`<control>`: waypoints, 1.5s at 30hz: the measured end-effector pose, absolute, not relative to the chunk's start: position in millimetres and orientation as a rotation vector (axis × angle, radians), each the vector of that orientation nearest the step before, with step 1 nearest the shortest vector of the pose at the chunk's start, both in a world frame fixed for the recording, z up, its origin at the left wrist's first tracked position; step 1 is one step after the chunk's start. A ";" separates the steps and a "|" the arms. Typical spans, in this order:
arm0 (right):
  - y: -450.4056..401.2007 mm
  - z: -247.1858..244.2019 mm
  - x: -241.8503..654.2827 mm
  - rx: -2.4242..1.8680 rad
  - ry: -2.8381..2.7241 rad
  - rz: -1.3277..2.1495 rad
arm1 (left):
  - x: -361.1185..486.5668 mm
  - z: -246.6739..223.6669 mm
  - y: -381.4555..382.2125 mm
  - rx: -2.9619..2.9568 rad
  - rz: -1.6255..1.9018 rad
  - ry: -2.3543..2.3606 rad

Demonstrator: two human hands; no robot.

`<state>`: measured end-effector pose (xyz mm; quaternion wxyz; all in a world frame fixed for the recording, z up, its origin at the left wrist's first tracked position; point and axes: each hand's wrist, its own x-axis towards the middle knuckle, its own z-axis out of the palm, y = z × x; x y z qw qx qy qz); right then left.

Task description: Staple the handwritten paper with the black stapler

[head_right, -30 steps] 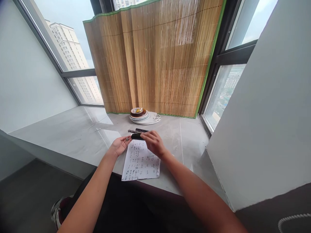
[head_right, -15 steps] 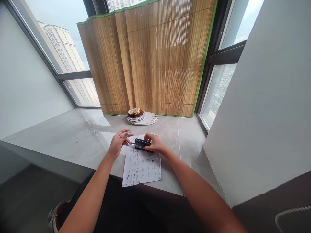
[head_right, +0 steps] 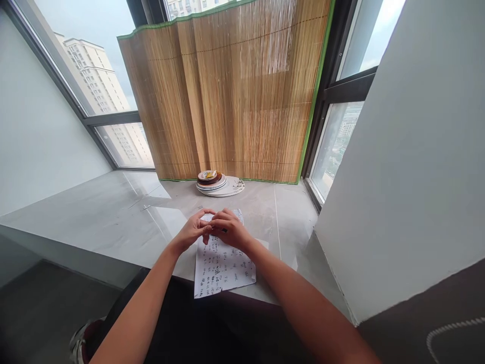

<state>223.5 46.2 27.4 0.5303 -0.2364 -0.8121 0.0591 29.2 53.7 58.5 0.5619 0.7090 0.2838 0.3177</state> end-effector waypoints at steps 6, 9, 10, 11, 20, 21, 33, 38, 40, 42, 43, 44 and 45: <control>68.5 25.5 258.6 -0.965 -1.613 0.141 | 14.2 53.0 91.8 1.595 1.233 1.002; 87.2 13.6 293.3 -1.325 -1.420 0.299 | -6.2 43.8 132.9 1.772 1.334 1.424; 92.7 7.8 303.0 -1.416 -1.377 0.372 | -12.7 39.4 146.0 1.897 1.310 1.529; 97.4 1.8 310.7 -1.480 -1.346 0.430 | -18.3 34.4 157.5 2.010 1.289 1.599; 108.2 -14.0 314.5 -1.628 -1.286 0.431 | -28.0 -1.3 186.5 2.284 0.917 1.373; 107.2 -12.5 314.3 -1.632 -1.263 0.431 | -28.7 -1.2 185.3 2.305 0.910 1.373; 111.2 -11.6 312.6 -1.509 -1.359 0.522 | -54.9 22.2 160.1 1.813 1.222 1.325; 96.7 2.8 300.0 -1.307 -1.401 0.402 | -41.1 32.9 150.7 1.336 1.425 1.060; 86.6 10.4 289.9 -1.132 -1.574 0.463 | -33.6 35.9 143.4 1.322 1.351 1.012; 76.8 16.3 279.7 -0.983 -1.789 0.519 | -26.2 37.8 135.4 1.348 1.255 0.975; 72.6 18.2 275.2 -0.938 -1.892 0.529 | -22.9 38.3 131.7 1.359 1.204 0.969; 69.0 19.4 271.3 -0.917 -1.983 0.528 | -20.2 38.5 128.5 1.390 1.152 0.978; 66.4 19.7 268.2 -0.912 -2.054 0.524 | -18.0 38.5 125.9 1.442 1.108 0.985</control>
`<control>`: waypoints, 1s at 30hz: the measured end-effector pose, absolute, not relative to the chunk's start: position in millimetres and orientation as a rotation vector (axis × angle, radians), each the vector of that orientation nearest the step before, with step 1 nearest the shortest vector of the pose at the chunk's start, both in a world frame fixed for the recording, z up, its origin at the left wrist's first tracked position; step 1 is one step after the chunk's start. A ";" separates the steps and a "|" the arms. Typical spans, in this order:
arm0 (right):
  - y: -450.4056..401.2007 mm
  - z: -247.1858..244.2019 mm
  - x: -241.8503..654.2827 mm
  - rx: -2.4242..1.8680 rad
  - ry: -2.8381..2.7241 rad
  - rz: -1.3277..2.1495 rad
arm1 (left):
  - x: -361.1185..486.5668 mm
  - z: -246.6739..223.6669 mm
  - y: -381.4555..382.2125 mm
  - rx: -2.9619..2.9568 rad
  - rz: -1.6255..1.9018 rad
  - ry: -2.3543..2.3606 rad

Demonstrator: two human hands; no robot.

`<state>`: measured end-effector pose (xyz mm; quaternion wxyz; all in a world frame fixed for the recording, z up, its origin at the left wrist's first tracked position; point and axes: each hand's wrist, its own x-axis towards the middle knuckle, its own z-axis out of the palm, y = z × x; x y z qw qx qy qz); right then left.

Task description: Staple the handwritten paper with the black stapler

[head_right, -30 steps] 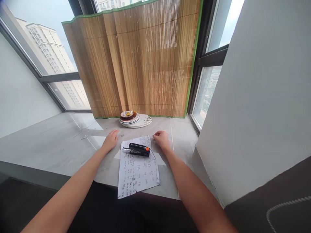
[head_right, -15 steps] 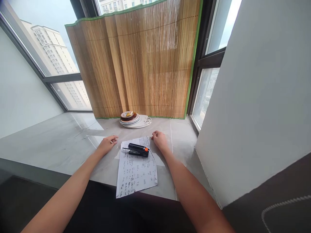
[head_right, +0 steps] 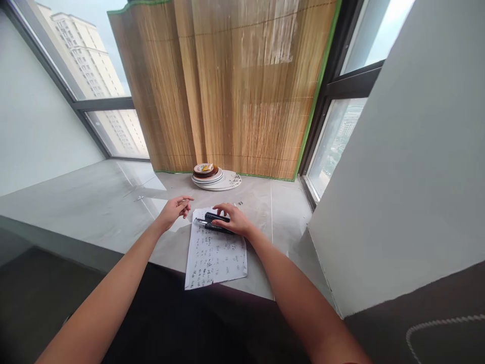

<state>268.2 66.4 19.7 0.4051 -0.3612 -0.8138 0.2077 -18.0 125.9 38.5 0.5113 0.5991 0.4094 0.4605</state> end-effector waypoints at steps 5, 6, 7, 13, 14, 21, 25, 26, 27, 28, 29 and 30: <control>63.7 12.8 262.6 -0.936 -2.095 0.497 | -14.7 39.6 120.1 1.788 0.995 1.092; 64.7 11.0 262.9 -0.931 -2.059 0.477 | -14.6 40.4 119.7 1.878 1.012 1.109; 66.0 9.5 263.3 -0.924 -2.019 0.450 | -14.5 41.2 119.4 1.968 1.037 1.106; 73.3 6.4 266.0 -0.992 -1.987 0.201 | -9.8 41.6 119.7 2.219 1.139 0.996; 74.0 6.0 266.0 -1.016 -2.015 0.175 | -8.6 41.2 119.4 2.215 1.140 0.992; 77.8 2.0 265.8 -1.019 -2.026 0.256 | -2.8 46.1 110.3 2.184 1.039 0.951; 77.3 3.3 265.1 -1.009 -2.048 0.227 | -2.4 44.1 111.5 2.200 1.021 1.004; 76.7 4.1 264.8 -1.005 -2.061 0.215 | -2.5 42.4 112.8 2.209 0.997 1.019; 76.0 4.9 264.4 -1.002 -2.074 0.207 | -2.5 40.6 114.1 2.219 0.967 1.034; 75.3 5.7 264.1 -0.998 -2.085 0.203 | -2.5 39.0 115.3 2.232 0.929 1.047; 74.7 6.4 263.8 -0.997 -2.093 0.204 | -2.5 37.7 116.2 2.251 0.882 1.057; 74.2 7.0 263.6 -0.997 -2.096 0.207 | -2.3 36.9 116.7 2.278 0.832 1.062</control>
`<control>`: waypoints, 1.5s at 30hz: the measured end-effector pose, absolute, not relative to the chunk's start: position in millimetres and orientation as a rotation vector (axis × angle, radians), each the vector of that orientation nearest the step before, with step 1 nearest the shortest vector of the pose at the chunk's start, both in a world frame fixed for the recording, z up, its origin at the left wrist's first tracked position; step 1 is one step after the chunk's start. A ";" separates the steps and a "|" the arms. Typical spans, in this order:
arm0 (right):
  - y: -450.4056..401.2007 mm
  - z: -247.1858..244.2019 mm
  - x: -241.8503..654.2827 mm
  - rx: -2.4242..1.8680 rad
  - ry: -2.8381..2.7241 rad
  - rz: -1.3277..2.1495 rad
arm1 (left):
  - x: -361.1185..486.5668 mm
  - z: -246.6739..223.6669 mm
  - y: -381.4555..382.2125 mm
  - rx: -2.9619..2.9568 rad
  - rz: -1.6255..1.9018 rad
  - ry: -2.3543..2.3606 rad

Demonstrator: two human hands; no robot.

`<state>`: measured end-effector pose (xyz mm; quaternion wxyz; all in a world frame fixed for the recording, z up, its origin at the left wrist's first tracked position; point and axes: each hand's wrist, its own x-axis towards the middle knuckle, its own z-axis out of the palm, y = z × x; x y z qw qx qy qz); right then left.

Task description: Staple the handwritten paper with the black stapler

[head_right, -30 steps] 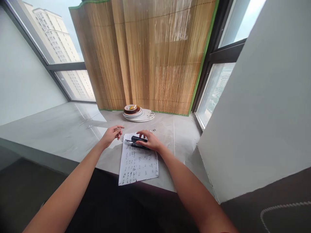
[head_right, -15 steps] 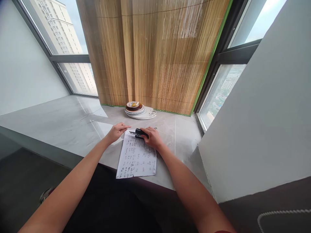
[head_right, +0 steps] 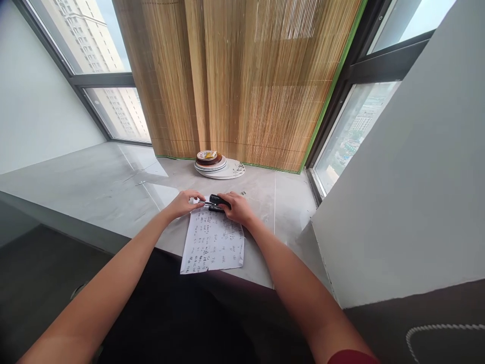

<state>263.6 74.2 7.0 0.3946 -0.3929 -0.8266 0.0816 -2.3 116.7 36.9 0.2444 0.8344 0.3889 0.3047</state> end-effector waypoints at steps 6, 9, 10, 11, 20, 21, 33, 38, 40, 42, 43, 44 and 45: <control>74.3 6.6 263.5 -0.979 -2.103 0.210 | -0.1 40.7 115.3 2.436 0.760 1.098; 75.3 5.7 263.4 -0.981 -2.101 0.214 | -0.7 39.3 116.4 2.410 0.760 1.130; 75.7 5.3 263.3 -0.984 -2.100 0.218 | -1.0 37.7 117.3 2.397 0.738 1.136; 76.1 4.9 263.2 -0.986 -2.097 0.223 | -1.4 35.9 118.4 2.382 0.716 1.142; 77.4 3.7 263.0 -0.980 -2.072 0.267 | -2.3 30.1 123.5 2.304 0.690 1.167; 77.2 4.2 263.1 -0.977 -2.069 0.272 | -3.6 30.0 123.7 2.292 0.693 1.165; 79.4 3.7 264.2 -0.991 -1.886 0.423 | -14.8 36.4 120.3 2.320 0.693 0.905; 79.2 9.3 278.4 -0.904 -1.718 0.599 | -14.5 46.1 114.5 2.319 0.830 0.872; 78.4 11.7 282.9 -0.872 -1.718 0.649 | -14.1 49.2 112.4 2.322 0.836 0.811; 77.3 14.1 284.2 -0.856 -1.743 0.665 | -12.5 51.3 110.1 2.338 0.846 0.779; 76.6 15.4 283.5 -0.852 -1.757 0.665 | -10.9 52.0 108.8 2.350 0.860 0.791; 75.7 16.6 281.9 -0.847 -1.770 0.663 | -8.8 52.3 107.6 2.359 0.876 0.823; 74.5 17.8 279.5 -0.840 -1.781 0.659 | -6.1 52.3 106.3 2.365 0.886 0.866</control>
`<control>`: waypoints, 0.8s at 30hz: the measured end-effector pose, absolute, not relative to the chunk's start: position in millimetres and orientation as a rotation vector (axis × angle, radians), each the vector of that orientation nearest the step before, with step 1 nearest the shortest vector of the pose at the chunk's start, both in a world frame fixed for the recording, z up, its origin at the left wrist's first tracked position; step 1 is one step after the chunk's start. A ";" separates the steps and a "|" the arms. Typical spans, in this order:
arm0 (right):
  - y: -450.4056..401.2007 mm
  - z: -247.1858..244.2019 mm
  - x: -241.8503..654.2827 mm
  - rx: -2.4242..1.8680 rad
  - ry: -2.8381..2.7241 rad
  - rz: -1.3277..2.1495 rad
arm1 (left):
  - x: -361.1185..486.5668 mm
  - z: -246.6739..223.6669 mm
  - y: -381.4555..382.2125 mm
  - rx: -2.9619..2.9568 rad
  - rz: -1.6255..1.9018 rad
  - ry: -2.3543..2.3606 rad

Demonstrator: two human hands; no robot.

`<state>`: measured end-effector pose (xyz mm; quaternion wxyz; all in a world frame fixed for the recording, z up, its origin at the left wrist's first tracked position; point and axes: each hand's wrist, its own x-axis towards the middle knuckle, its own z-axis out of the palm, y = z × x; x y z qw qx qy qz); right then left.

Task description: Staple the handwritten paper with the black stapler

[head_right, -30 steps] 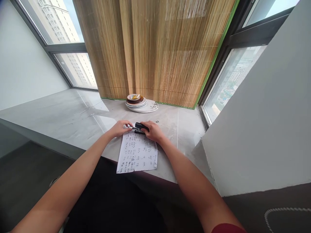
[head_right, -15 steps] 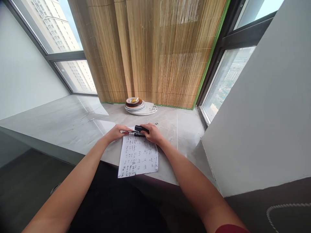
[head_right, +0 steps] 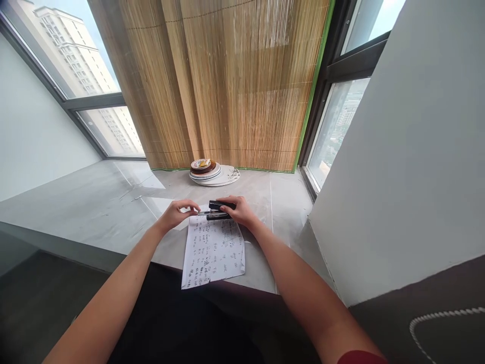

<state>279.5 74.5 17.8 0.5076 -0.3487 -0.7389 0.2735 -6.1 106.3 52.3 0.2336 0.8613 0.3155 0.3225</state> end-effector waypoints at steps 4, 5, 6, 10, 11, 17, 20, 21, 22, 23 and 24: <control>67.0 21.8 266.4 -0.836 -1.805 0.626 | 8.6 47.6 101.7 2.355 0.874 0.971; 64.8 22.5 263.5 -0.843 -1.806 0.613 | 12.2 45.7 101.0 2.350 0.865 0.974; 62.6 23.1 261.2 -0.850 -1.804 0.602 | 15.2 44.1 100.4 2.347 0.859 0.978; 57.8 25.0 257.1 -0.864 -1.782 0.590 | 19.5 43.3 101.8 2.350 0.852 0.991; 58.0 25.3 256.9 -0.869 -1.773 0.592 | 18.9 44.2 103.1 2.355 0.861 0.995; 65.9 27.6 264.4 -1.009 -1.631 0.500 | 7.2 35.5 112.2 2.531 0.632 1.170; 67.7 33.0 282.0 -1.190 -1.623 0.481 | -1.6 24.3 114.6 2.563 0.282 1.282; 66.6 35.3 289.8 -1.255 -1.629 0.490 | -4.1 22.2 114.9 2.547 0.224 1.325; 64.5 37.6 298.1 -1.316 -1.635 0.500 | -5.8 21.4 114.8 2.532 0.203 1.370; 61.1 39.6 306.5 -1.365 -1.647 0.501 | -6.7 21.9 114.2 2.529 0.211 1.403; 56.4 41.0 314.8 -1.399 -1.666 0.490 | -6.3 23.5 112.9 2.540 0.241 1.412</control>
